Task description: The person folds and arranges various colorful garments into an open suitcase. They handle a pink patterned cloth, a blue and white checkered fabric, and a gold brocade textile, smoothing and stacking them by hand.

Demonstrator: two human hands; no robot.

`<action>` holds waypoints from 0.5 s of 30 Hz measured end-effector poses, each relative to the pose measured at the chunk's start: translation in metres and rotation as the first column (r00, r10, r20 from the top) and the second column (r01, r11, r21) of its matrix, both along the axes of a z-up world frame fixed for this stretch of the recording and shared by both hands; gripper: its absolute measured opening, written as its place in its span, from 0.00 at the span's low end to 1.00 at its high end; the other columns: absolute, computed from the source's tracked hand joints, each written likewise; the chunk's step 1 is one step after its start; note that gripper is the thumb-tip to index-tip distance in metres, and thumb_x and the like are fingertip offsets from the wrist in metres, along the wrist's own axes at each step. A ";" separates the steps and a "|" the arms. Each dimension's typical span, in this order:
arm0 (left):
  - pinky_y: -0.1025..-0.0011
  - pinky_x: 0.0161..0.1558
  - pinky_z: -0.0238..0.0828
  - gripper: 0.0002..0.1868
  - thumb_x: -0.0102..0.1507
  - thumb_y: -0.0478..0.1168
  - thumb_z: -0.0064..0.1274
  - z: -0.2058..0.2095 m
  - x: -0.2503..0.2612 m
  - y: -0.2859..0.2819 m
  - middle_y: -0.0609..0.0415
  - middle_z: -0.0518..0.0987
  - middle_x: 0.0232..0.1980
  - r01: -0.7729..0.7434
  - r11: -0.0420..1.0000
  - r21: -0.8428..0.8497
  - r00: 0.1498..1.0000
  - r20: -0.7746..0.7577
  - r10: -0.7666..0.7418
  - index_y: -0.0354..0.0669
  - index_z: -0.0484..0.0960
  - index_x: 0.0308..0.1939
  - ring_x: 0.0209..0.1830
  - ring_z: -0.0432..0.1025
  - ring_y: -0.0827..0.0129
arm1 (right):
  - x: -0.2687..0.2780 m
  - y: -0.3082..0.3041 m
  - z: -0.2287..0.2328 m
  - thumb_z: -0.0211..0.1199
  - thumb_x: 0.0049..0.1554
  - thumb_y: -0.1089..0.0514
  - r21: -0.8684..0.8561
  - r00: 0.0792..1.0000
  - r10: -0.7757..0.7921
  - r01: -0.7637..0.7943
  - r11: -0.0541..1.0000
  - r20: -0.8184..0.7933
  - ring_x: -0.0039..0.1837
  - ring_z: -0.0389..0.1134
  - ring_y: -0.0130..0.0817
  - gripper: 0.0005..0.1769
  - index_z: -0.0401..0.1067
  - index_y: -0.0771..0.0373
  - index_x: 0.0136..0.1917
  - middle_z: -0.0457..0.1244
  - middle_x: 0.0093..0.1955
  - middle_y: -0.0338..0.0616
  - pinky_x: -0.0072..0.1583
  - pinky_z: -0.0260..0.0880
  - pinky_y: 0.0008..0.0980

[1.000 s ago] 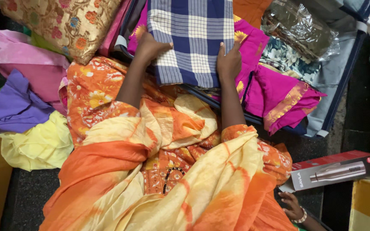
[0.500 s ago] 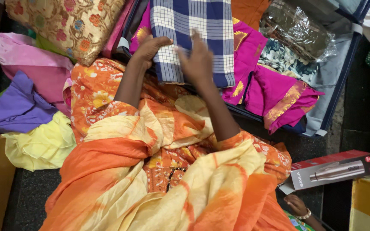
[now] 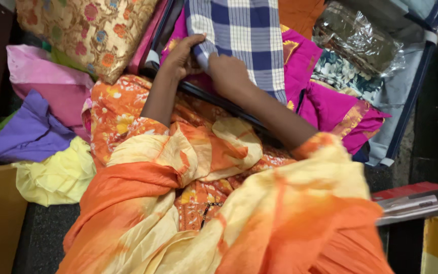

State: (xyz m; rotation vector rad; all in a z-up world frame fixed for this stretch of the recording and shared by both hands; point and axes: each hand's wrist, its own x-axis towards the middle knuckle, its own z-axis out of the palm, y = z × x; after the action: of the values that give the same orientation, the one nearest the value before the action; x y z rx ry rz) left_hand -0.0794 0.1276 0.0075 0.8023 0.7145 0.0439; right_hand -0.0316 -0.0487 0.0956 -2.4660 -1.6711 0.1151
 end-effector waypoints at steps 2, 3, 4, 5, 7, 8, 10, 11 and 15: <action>0.55 0.46 0.78 0.22 0.55 0.52 0.60 0.000 0.015 0.008 0.51 0.83 0.43 -0.019 1.000 0.024 0.998 -0.053 0.020 0.46 0.81 0.49 0.42 0.79 0.62 | 0.009 -0.024 0.032 0.62 0.54 0.61 -0.139 0.996 0.091 -0.091 0.986 -0.004 0.44 0.72 0.60 0.16 0.69 0.67 0.55 0.69 0.41 0.59 0.44 0.71 0.56; 0.56 0.50 0.78 0.23 0.55 0.48 0.62 -0.003 0.030 0.017 0.48 0.84 0.46 -0.057 0.997 0.044 0.998 0.014 0.056 0.41 0.82 0.50 0.45 0.80 0.60 | 0.011 -0.037 0.049 0.62 0.55 0.61 -0.116 0.990 0.140 -0.139 0.984 0.005 0.44 0.72 0.60 0.18 0.69 0.67 0.58 0.69 0.41 0.58 0.43 0.70 0.56; 0.57 0.53 0.78 0.24 0.54 0.45 0.65 -0.006 0.045 0.026 0.46 0.85 0.48 -0.093 0.994 0.057 0.993 0.076 0.088 0.37 0.83 0.51 0.48 0.80 0.57 | 0.009 -0.050 0.064 0.63 0.56 0.60 -0.096 0.983 0.186 -0.184 0.978 0.008 0.43 0.71 0.60 0.20 0.69 0.66 0.61 0.69 0.41 0.57 0.42 0.69 0.57; 0.58 0.57 0.79 0.25 0.54 0.42 0.67 -0.011 0.056 0.031 0.43 0.86 0.51 -0.129 0.989 0.068 0.983 0.138 0.119 0.33 0.84 0.52 0.51 0.81 0.55 | 0.008 -0.061 0.078 0.65 0.52 0.56 -0.129 0.983 0.184 -0.182 0.975 0.001 0.43 0.71 0.59 0.25 0.68 0.67 0.61 0.68 0.40 0.57 0.41 0.69 0.56; 0.54 0.56 0.80 0.27 0.52 0.40 0.68 -0.012 0.075 0.036 0.40 0.85 0.51 -0.166 0.986 0.022 0.980 0.119 0.162 0.30 0.82 0.52 0.50 0.81 0.52 | 0.012 -0.082 0.106 0.69 0.44 0.49 -0.192 0.984 0.177 -0.173 0.966 0.002 0.41 0.71 0.58 0.37 0.67 0.68 0.63 0.68 0.40 0.58 0.39 0.70 0.54; 0.52 0.56 0.81 0.28 0.51 0.39 0.68 -0.006 0.085 0.039 0.39 0.84 0.50 -0.186 0.983 0.001 0.976 0.113 0.184 0.28 0.82 0.52 0.50 0.81 0.51 | 0.016 -0.089 0.116 0.67 0.49 0.51 -0.199 0.988 0.147 -0.136 0.971 0.041 0.42 0.72 0.57 0.33 0.67 0.66 0.65 0.68 0.40 0.56 0.40 0.70 0.53; 0.53 0.56 0.82 0.27 0.49 0.34 0.67 0.008 0.096 0.034 0.40 0.85 0.50 -0.155 0.984 -0.085 0.971 0.168 0.168 0.29 0.80 0.51 0.49 0.82 0.52 | 0.030 -0.107 0.134 0.63 0.59 0.56 -0.206 0.990 0.085 -0.061 0.977 0.110 0.42 0.72 0.53 0.26 0.67 0.61 0.70 0.69 0.42 0.53 0.42 0.71 0.51; 0.54 0.56 0.83 0.26 0.48 0.32 0.67 0.017 0.103 0.032 0.40 0.85 0.49 -0.137 0.982 -0.127 0.969 0.190 0.159 0.29 0.79 0.50 0.49 0.83 0.52 | 0.040 -0.119 0.144 0.63 0.57 0.59 -0.193 0.984 0.093 -0.063 0.979 0.150 0.44 0.72 0.52 0.28 0.67 0.60 0.71 0.69 0.43 0.52 0.42 0.71 0.50; 0.55 0.53 0.84 0.24 0.51 0.32 0.66 0.055 0.151 0.023 0.43 0.84 0.48 -0.100 0.991 -0.085 0.905 0.407 0.126 0.32 0.78 0.50 0.47 0.82 0.54 | 0.094 -0.173 0.193 0.68 0.52 0.59 -0.195 0.991 -0.052 0.076 0.978 0.125 0.44 0.73 0.53 0.35 0.68 0.53 0.72 0.70 0.46 0.53 0.43 0.71 0.50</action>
State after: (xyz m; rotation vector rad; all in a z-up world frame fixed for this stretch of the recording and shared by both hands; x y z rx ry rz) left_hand 0.0719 0.1507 0.0628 0.6617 0.3572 0.2881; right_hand 0.0625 -0.2216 0.2890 -2.7221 -1.7003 0.1356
